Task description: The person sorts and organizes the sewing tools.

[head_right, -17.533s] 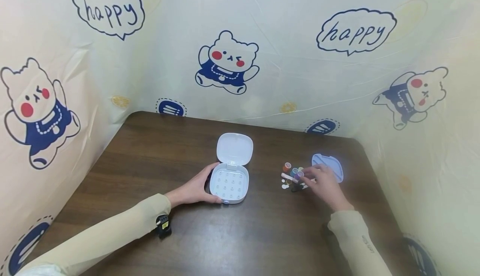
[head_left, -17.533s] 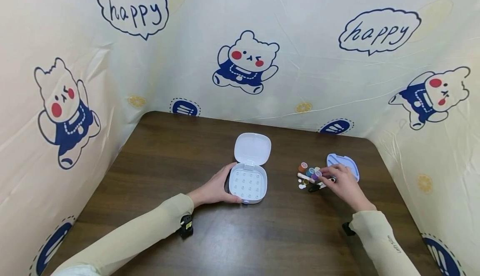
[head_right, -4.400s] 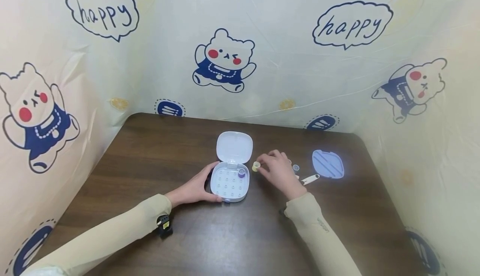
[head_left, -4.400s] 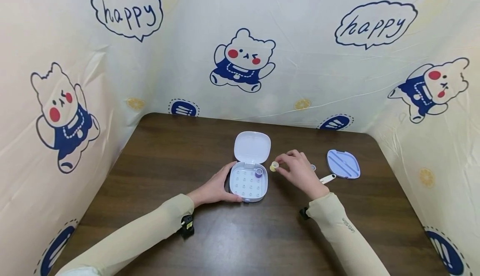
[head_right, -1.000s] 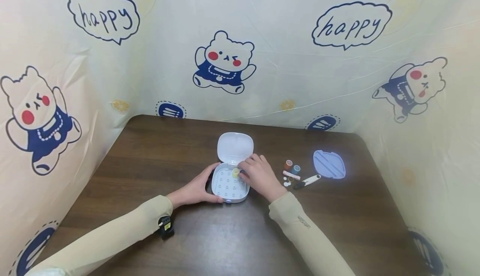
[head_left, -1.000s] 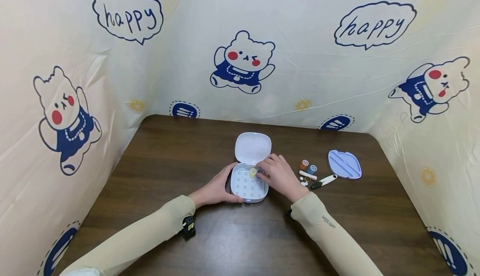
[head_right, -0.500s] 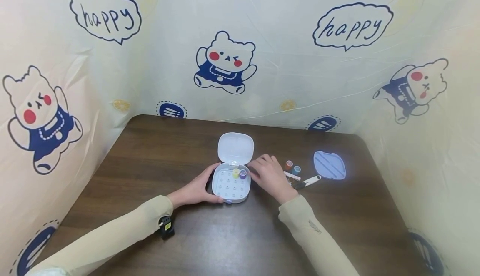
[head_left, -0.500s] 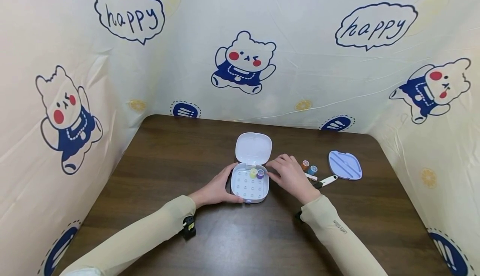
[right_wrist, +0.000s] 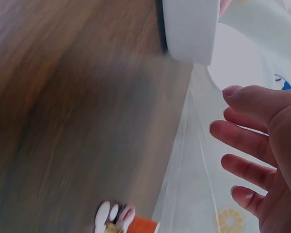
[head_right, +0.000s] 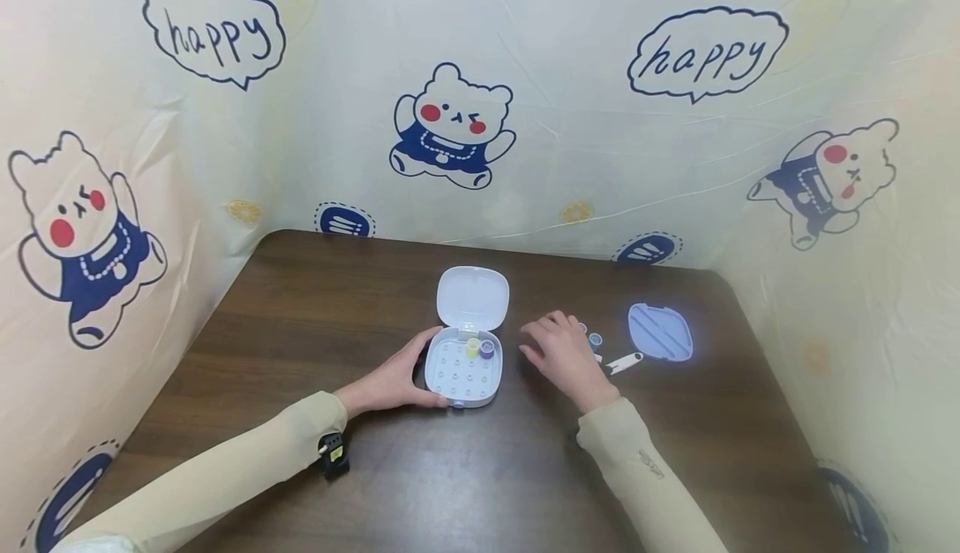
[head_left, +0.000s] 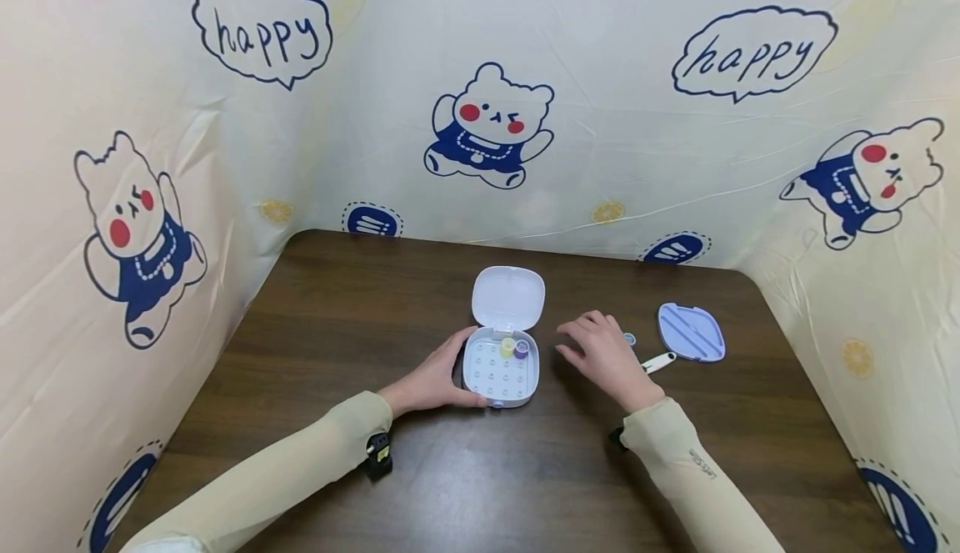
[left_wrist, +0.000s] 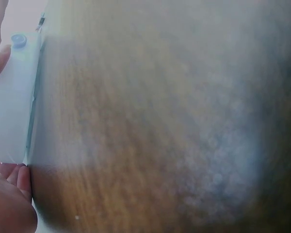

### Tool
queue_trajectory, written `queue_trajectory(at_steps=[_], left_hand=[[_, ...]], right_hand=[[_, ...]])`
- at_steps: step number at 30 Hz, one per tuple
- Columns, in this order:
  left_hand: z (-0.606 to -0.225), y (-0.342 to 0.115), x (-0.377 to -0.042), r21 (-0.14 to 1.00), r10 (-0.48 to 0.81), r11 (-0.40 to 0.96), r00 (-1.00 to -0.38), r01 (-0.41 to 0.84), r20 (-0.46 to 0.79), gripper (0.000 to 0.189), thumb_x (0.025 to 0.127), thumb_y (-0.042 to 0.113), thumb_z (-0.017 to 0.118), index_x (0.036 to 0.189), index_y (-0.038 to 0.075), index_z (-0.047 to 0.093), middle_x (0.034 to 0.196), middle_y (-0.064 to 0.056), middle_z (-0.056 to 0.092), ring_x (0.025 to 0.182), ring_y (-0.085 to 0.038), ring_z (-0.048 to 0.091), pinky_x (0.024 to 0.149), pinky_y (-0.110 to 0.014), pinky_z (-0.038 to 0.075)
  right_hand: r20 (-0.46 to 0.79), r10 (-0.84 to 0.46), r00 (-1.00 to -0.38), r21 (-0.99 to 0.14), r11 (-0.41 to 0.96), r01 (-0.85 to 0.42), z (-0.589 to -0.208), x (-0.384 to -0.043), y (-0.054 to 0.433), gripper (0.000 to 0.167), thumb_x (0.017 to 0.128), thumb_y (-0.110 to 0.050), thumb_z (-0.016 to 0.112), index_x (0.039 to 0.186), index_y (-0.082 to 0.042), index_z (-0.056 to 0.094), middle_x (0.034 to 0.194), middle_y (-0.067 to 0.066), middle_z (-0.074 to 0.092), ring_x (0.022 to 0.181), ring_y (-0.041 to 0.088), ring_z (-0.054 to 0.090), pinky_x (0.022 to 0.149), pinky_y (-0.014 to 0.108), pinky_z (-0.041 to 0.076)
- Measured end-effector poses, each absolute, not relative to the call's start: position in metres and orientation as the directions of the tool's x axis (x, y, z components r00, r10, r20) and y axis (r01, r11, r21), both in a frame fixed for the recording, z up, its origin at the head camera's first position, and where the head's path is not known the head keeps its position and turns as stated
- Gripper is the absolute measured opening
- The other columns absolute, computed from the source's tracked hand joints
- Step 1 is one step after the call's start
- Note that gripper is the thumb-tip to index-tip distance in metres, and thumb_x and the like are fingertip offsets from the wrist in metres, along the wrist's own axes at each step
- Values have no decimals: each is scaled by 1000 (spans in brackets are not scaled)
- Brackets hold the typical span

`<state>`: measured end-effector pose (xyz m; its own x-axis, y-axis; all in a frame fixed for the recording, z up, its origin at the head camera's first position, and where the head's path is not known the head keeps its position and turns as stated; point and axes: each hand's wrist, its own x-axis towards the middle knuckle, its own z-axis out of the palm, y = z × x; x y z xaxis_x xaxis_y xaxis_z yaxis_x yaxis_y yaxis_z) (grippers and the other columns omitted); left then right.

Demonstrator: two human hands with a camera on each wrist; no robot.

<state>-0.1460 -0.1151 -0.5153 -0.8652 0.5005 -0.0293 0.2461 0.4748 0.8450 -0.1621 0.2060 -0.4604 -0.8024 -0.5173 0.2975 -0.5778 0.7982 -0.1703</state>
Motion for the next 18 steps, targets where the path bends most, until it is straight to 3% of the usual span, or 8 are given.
queue_trajectory(at_steps=[12,18], left_hand=[[-515,-115,-146,846,495,485,-867,221,-58,124,70,43,97,165,11,23,162,-11,35,149,-28,35,120,-51,30],[-514,-115,-146,848,494,484,-867,215,-62,124,71,43,97,165,11,23,163,-11,35,149,-28,35,120,-52,30]], right_hand=[[329,-465,-822,-168,828,-535,-464,-160,238,25,90,-18,83,110,-4,77,103,11,77,102,33,62,89,51,47],[286,-413,-865,-202,856,-476,-465,-160,253,26,91,-19,82,112,-4,77,105,11,77,105,33,61,94,53,46]])
